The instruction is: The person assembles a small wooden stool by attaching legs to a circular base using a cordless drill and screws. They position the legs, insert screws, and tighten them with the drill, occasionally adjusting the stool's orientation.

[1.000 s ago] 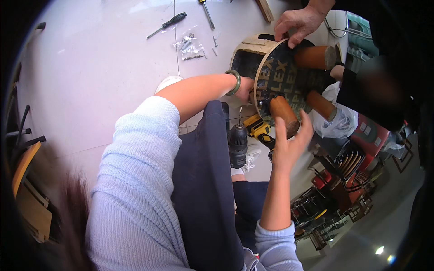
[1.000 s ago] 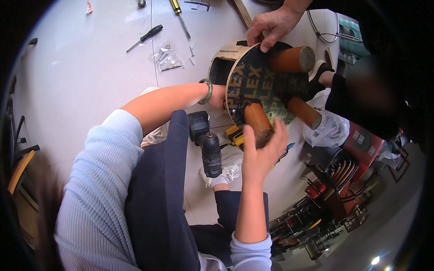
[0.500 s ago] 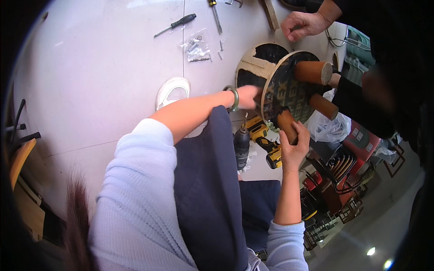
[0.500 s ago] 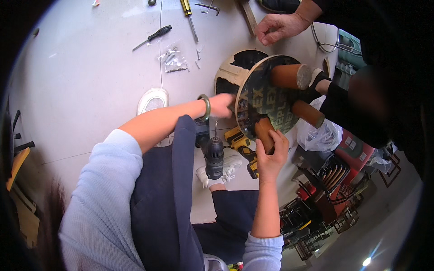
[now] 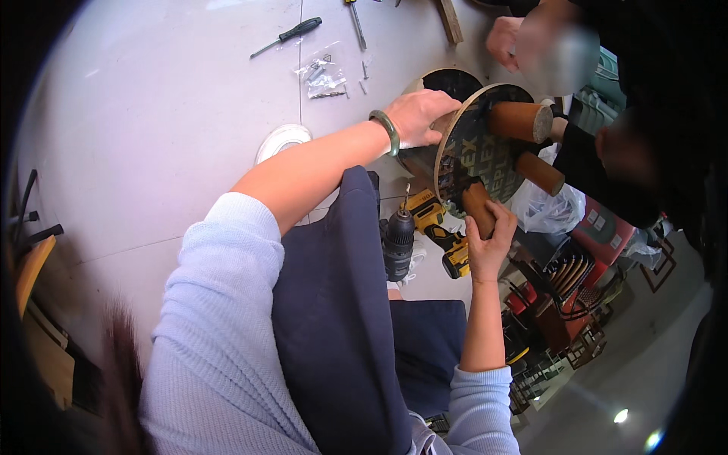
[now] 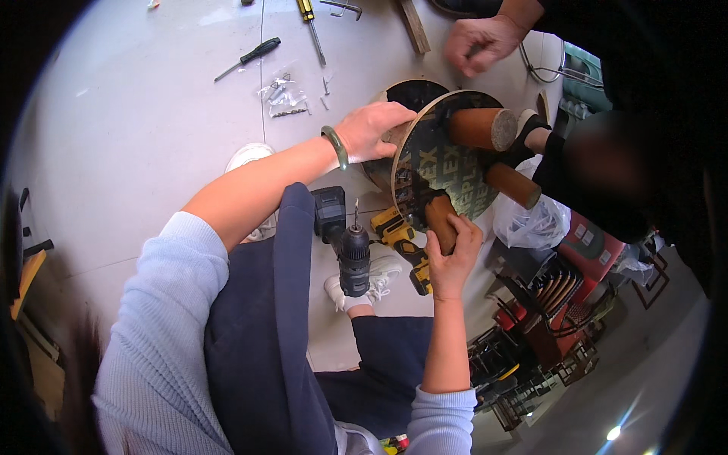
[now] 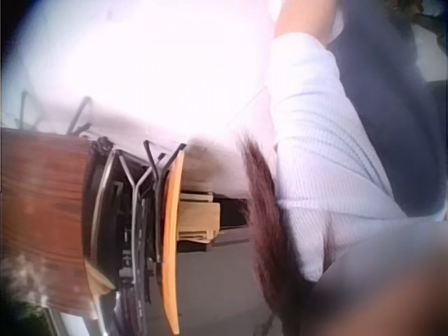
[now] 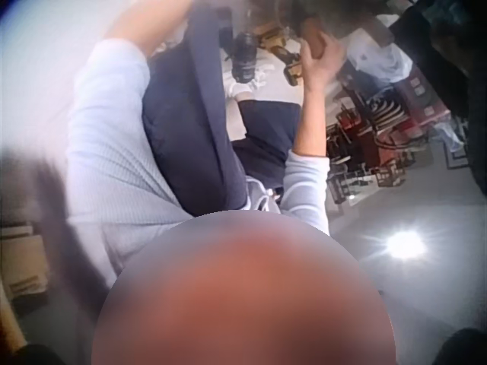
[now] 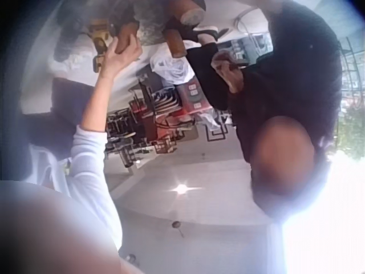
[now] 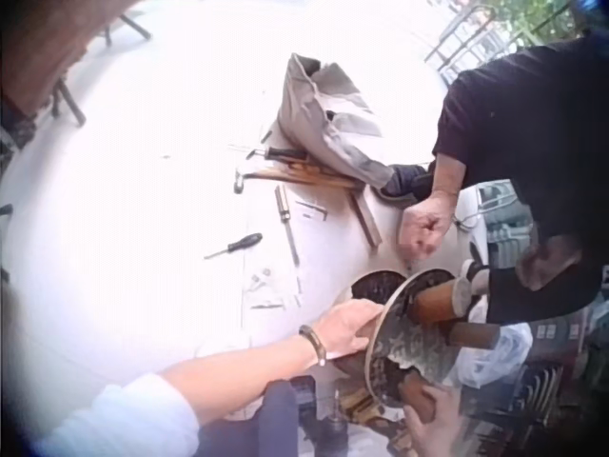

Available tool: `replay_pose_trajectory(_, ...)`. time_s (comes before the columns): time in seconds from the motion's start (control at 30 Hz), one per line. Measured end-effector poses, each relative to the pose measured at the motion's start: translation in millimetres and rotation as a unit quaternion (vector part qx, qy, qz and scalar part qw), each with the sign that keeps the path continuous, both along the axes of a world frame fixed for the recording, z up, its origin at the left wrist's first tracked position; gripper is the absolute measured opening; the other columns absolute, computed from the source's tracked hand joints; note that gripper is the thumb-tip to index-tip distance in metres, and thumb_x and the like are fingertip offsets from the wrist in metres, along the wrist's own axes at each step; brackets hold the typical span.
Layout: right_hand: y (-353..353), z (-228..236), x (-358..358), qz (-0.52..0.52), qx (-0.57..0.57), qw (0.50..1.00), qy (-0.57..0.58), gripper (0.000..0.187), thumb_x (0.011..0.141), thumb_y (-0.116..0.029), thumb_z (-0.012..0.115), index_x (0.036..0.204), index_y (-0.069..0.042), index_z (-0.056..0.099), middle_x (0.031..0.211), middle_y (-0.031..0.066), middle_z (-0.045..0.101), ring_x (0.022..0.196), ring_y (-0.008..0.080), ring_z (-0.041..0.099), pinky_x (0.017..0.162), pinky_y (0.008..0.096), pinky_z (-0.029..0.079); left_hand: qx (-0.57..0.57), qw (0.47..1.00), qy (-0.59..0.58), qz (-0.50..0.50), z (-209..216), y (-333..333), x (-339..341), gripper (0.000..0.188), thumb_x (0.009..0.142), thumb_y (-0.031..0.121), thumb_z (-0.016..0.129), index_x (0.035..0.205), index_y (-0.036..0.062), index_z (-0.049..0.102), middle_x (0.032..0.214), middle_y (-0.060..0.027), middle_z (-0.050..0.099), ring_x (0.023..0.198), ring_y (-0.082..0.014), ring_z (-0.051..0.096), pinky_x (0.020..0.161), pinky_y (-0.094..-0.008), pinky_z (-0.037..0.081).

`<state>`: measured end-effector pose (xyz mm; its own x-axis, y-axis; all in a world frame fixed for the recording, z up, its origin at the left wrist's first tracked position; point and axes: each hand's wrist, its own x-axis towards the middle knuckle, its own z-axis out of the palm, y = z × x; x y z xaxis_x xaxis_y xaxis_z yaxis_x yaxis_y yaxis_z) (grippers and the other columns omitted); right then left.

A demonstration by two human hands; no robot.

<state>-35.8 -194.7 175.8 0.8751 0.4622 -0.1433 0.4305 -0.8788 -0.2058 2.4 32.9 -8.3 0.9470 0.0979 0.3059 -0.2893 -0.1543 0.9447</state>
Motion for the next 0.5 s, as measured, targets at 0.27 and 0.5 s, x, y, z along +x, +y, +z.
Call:
replay_pose_trajectory(0.27,18.0,26.4,-116.4,-0.235,0.224,0.946,0.009,0.063,0.079,-0.017,0.071,0.131,0.004,0.041,0.131,0.0206,0.044,0.123,0.0317,0.043,0.107,0.0414,0.03,-0.009,0.999,0.039,0.014,8.8,5.1,-14.2,0.048,0.068,0.014,0.076,0.112,0.0062,0.058,0.101,-0.0109,0.061,0.095,-0.0295,0.059,0.084,-0.0363,0.049)
replay_pose_trajectory(0.5,29.6,-9.7,-164.5,-0.219,0.067,0.948,0.223,0.082,0.074,-0.023,0.077,0.137,0.004,0.034,0.129,0.0248,0.046,0.119,0.0383,0.046,0.103,0.0427,0.035,-0.044,0.997,0.032,0.054,12.9,3.4,-57.0,0.047,0.067,0.009,0.075,0.11,0.0054,0.056,0.105,-0.0111,0.059,0.101,-0.0292,0.056,0.088,-0.0354,0.047)
